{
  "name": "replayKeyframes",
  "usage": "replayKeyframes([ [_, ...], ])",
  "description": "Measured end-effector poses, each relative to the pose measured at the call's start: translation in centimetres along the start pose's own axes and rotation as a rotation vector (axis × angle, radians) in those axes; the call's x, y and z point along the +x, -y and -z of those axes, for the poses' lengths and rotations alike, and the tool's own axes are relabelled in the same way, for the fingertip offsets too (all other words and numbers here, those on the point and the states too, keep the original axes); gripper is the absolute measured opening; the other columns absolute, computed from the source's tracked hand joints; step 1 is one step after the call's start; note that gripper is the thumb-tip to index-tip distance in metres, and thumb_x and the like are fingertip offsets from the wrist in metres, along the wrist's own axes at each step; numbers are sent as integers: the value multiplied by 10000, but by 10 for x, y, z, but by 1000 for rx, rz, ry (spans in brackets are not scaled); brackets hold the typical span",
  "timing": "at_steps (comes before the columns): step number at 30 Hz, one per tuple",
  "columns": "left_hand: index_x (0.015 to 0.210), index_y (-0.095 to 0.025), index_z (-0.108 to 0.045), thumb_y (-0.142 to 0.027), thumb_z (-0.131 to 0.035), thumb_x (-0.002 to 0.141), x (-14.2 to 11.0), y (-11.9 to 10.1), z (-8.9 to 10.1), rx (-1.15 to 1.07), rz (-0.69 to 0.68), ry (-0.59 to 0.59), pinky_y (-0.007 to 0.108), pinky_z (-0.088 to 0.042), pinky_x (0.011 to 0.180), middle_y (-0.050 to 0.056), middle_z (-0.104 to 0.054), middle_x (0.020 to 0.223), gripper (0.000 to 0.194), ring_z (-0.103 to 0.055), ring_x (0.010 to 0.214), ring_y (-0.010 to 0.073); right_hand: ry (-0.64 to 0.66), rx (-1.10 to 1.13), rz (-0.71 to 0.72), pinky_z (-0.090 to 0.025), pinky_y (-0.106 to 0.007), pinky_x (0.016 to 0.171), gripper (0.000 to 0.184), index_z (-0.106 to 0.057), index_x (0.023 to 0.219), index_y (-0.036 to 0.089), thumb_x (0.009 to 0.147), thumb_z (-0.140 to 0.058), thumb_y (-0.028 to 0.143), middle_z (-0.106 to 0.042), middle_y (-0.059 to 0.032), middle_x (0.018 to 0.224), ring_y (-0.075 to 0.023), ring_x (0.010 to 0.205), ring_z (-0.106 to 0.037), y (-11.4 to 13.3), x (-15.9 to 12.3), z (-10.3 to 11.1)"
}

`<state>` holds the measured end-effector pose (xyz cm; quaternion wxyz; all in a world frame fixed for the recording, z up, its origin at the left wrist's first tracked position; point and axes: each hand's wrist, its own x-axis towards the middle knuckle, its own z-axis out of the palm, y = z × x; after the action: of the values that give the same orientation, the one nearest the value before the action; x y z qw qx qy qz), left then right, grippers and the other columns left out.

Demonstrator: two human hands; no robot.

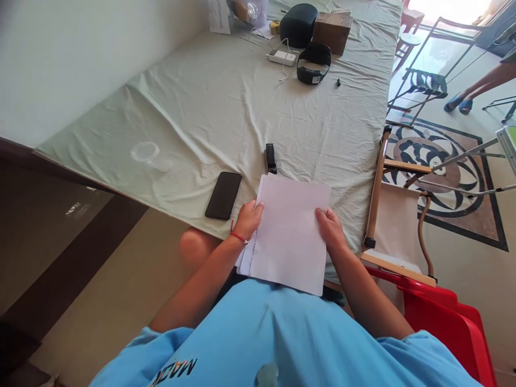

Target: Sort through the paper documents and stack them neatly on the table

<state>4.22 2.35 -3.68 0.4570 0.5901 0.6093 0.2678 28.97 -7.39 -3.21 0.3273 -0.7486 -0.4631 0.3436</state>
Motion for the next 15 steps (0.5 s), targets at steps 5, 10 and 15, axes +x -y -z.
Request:
replayKeyframes([
  [5,760,-196,-450,-108,-497,1128,1,1,1,-78,-26,-11,344,-281,684,-1,-478,706,382,-434,700,205,-215,-200,104,-541,-725,1131,749,-518,1584,157,909,-629,464,-725,-236,1365,-438,1258,-684,8,13,20],
  [10,923,-195,-521,-105,-497,1125,-13,-4,-5,-163,-108,20,331,-402,800,32,-596,869,222,-571,861,234,-207,-517,513,-437,-666,1259,586,-556,1593,170,1098,-455,468,-631,-229,1556,-418,1443,-556,46,42,25],
  [15,1001,-210,-501,-122,-546,1127,-26,-7,-4,-166,-176,55,358,-434,823,58,-627,926,160,-610,890,269,117,-604,498,-516,-578,1126,477,-689,1361,197,1157,-366,483,-754,-207,1338,-402,1301,-629,78,57,6],
])
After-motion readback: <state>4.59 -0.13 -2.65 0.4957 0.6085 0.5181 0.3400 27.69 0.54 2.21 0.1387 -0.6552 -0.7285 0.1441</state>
